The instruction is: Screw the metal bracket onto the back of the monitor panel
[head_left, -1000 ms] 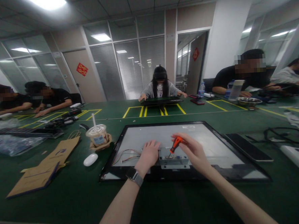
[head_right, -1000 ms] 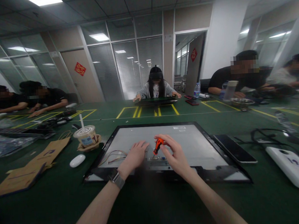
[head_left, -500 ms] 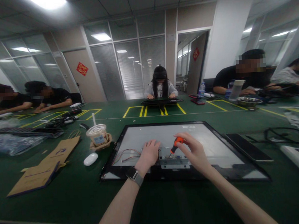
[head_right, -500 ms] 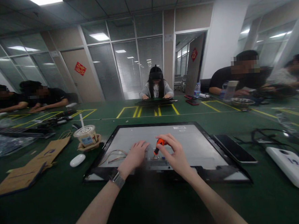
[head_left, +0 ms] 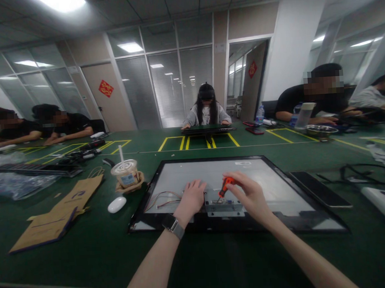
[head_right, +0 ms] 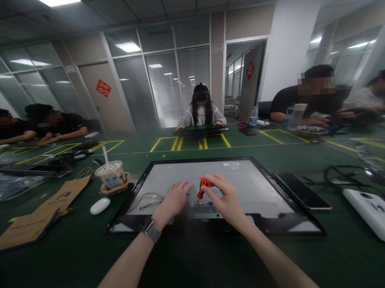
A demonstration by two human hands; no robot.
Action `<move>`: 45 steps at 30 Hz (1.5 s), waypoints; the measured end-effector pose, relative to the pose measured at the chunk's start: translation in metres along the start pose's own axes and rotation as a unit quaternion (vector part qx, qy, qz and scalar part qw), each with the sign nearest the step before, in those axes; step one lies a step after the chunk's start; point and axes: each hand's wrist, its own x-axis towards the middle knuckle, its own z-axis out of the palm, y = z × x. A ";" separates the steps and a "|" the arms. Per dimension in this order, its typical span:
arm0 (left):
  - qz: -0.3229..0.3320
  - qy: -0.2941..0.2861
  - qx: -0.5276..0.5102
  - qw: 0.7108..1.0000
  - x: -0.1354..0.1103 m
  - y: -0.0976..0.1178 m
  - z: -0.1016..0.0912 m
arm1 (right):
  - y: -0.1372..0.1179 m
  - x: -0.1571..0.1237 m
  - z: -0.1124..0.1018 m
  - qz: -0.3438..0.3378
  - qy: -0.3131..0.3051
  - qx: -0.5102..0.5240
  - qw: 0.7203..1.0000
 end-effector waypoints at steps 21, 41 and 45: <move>-0.007 -0.006 -0.005 1.000 -0.001 0.001 -0.004 | -0.003 0.002 -0.001 -0.004 0.011 -0.013 1.000; -0.006 -0.013 -0.003 1.000 -0.001 0.002 -0.005 | -0.004 0.001 -0.002 -0.004 0.001 -0.011 1.000; 0.002 0.004 0.002 1.000 -0.001 0.000 -0.001 | -0.004 -0.001 -0.003 0.000 -0.011 -0.006 1.000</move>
